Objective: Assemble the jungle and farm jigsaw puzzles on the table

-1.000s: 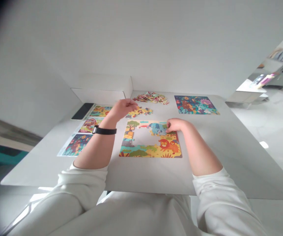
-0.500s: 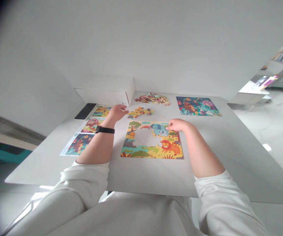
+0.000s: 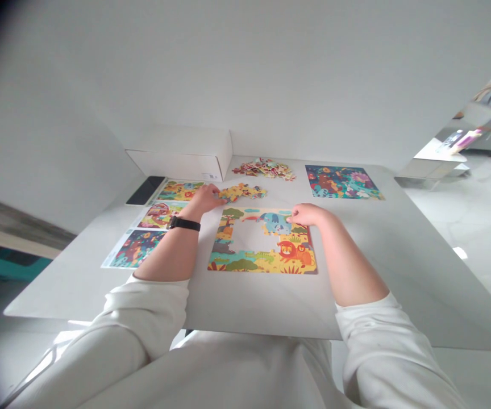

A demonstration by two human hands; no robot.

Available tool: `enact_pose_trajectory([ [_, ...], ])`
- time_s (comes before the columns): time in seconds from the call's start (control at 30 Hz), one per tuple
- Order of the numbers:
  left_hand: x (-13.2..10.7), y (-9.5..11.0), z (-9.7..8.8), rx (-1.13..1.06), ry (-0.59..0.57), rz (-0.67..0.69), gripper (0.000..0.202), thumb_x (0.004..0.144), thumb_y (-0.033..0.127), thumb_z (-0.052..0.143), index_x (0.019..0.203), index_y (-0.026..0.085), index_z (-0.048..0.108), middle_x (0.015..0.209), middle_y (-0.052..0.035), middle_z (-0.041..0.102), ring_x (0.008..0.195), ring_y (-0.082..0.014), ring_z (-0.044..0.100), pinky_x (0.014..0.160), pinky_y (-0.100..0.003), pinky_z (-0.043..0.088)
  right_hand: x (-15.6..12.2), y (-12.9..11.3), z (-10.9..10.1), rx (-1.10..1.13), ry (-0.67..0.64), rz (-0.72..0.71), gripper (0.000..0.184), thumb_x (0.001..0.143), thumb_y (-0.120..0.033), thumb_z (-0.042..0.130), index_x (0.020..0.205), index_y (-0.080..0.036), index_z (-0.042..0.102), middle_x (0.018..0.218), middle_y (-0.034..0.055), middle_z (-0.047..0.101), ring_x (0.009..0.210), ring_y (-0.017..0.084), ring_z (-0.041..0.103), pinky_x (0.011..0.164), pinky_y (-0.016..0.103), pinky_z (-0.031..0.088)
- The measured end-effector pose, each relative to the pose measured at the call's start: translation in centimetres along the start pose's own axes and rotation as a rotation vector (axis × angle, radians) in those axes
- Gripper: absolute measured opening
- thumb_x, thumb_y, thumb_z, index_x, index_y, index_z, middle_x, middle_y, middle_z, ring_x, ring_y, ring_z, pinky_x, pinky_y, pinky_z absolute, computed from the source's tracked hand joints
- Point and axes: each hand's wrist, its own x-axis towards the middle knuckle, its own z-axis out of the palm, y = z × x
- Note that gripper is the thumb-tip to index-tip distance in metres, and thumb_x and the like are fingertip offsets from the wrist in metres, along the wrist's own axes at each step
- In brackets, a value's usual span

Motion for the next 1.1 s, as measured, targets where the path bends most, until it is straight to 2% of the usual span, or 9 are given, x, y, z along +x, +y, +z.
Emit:
enact_pose_trajectory([
  [0.17, -0.5, 1.0, 0.1, -0.138, 0.040, -0.093, 0.045, 0.078, 0.042, 0.083, 0.114, 0.020, 0.066, 0.112, -0.0114, 0.076, 0.103, -0.0276, 0.069, 0.090, -0.035, 0.053, -0.4, -0.3, -0.1, 0.043, 0.036, 0.020, 0.047, 0.081, -0.068, 0.080, 0.080, -0.021, 0.073, 0.075, 0.0023, 0.071, 0.071, 0.019, 0.060, 0.066, 0.029, 0.039],
  [0.33, -0.3, 1.6, -0.1, -0.307, 0.194, -0.165, 0.028, 0.082, 0.029, 0.078, 0.107, 0.021, 0.067, 0.099, -0.0069, 0.078, 0.094, -0.0233, 0.072, 0.083, -0.032, 0.051, -0.2, -0.3, 0.0, 0.069, 0.043, 0.022, 0.044, 0.079, -0.064, 0.083, 0.080, -0.021, 0.074, 0.072, 0.0017, 0.070, 0.071, 0.019, 0.061, 0.067, 0.029, 0.039],
  [0.5, 0.0, 0.8, -1.8, -0.391, 0.424, -0.142, 0.011, 0.087, 0.024, 0.071, 0.098, 0.021, 0.071, 0.096, -0.0068, 0.079, 0.092, -0.0228, 0.072, 0.083, -0.032, 0.050, 0.0, 0.0, 0.1, 0.064, 0.061, 0.022, 0.036, 0.083, -0.057, 0.083, 0.083, -0.021, 0.076, 0.077, 0.0028, 0.074, 0.071, 0.020, 0.064, 0.067, 0.029, 0.041],
  [0.6, 0.0, 1.3, -3.1, -0.464, 0.472, -0.119, 0.009, 0.087, 0.027, 0.071, 0.092, 0.020, 0.071, 0.090, -0.0060, 0.078, 0.085, -0.0214, 0.071, 0.077, -0.031, 0.050, -0.3, -0.4, 0.0, 0.053, 0.081, 0.045, 0.027, 0.087, -0.048, 0.081, 0.085, -0.022, 0.076, 0.084, 0.0051, 0.078, 0.076, 0.021, 0.067, 0.067, 0.030, 0.043],
  [0.67, -0.3, 2.3, -3.8, -0.564, 0.423, -0.077, 0.013, 0.087, 0.031, 0.071, 0.092, 0.019, 0.072, 0.085, -0.0045, 0.077, 0.079, -0.0195, 0.069, 0.072, -0.029, 0.050, -0.6, -1.1, -0.1, 0.054, 0.166, 0.059, 0.019, 0.089, -0.041, 0.079, 0.088, -0.022, 0.076, 0.090, 0.0073, 0.080, 0.080, 0.022, 0.069, 0.069, 0.030, 0.044],
  [0.73, -0.9, 4.0, -4.5, -0.670, 0.322, -0.001, 0.019, 0.087, 0.035, 0.072, 0.093, 0.018, 0.072, 0.081, -0.0035, 0.076, 0.074, -0.0180, 0.068, 0.068, -0.027, 0.049, -1.0, -2.2, -0.2, 0.094, 0.327, 0.032, 0.012, 0.091, -0.033, 0.077, 0.091, -0.021, 0.076, 0.095, 0.0088, 0.081, 0.084, 0.023, 0.070, 0.073, 0.031, 0.046],
  [0.9, -4.4, 7.8, -6.0, -0.720, 0.116, 0.238, 0.025, 0.084, 0.040, 0.075, 0.093, 0.017, 0.074, 0.081, -0.0040, 0.076, 0.073, -0.0174, 0.068, 0.066, -0.027, 0.049, -3.0, -5.6, -0.1, 0.338, 0.694, -0.156, 0.006, 0.093, -0.027, 0.071, 0.091, -0.022, 0.072, 0.095, 0.0069, 0.079, 0.081, 0.020, 0.070, 0.077, 0.032, 0.049],
  [1.0, -7.7, 8.6, -6.4, -0.740, 0.019, 0.343, 0.027, 0.085, 0.040, 0.076, 0.099, 0.017, 0.076, 0.082, -0.0043, 0.076, 0.074, -0.0178, 0.069, 0.067, -0.028, 0.049, -5.0, -7.5, 0.3, 0.482, 0.784, -0.270, 0.006, 0.093, -0.029, 0.069, 0.092, -0.023, 0.071, 0.093, 0.0052, 0.078, 0.079, 0.020, 0.068, 0.079, 0.033, 0.051],
  [1.1, -10.8, 8.1, -6.0, -0.806, -0.063, 0.363, 0.028, 0.085, 0.042, 0.079, 0.099, 0.018, 0.075, 0.079, -0.0035, 0.073, 0.071, -0.0170, 0.068, 0.065, -0.027, 0.049, -7.1, -9.0, 1.2, 0.605, 0.792, -0.346, 0.011, 0.095, -0.035, 0.067, 0.096, -0.024, 0.070, 0.093, 0.0048, 0.078, 0.080, 0.020, 0.068, 0.081, 0.034, 0.054],
])
